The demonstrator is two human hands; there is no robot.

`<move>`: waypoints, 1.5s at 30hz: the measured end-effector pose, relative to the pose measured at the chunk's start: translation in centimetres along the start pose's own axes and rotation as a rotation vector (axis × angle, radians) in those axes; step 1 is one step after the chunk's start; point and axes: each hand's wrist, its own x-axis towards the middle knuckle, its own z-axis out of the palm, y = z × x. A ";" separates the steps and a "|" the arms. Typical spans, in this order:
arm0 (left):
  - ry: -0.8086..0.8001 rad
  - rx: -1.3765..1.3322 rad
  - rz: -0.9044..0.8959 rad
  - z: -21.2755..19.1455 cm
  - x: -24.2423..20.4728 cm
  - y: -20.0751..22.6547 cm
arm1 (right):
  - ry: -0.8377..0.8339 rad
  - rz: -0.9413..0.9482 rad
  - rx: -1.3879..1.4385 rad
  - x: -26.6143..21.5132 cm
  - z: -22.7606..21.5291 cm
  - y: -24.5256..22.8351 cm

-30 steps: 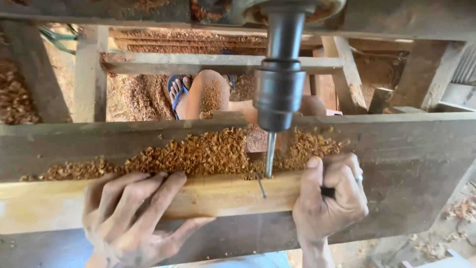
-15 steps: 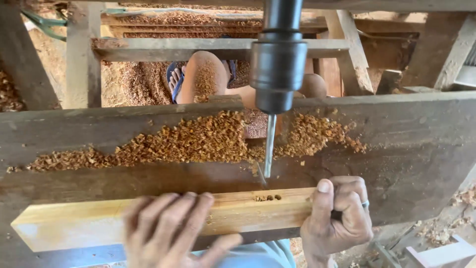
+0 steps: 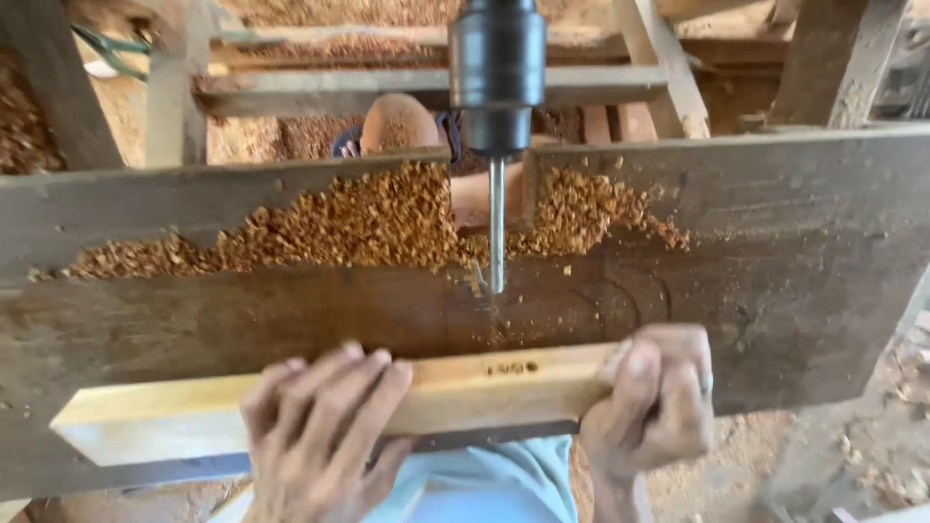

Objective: The recorder uses a woodworking mortising machine to cut a rectangular slot into a wood block.

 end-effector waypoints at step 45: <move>0.108 0.040 0.041 0.5 7.4 -4.7 | -0.257 0.075 -0.289 5.9 5.8 -3.3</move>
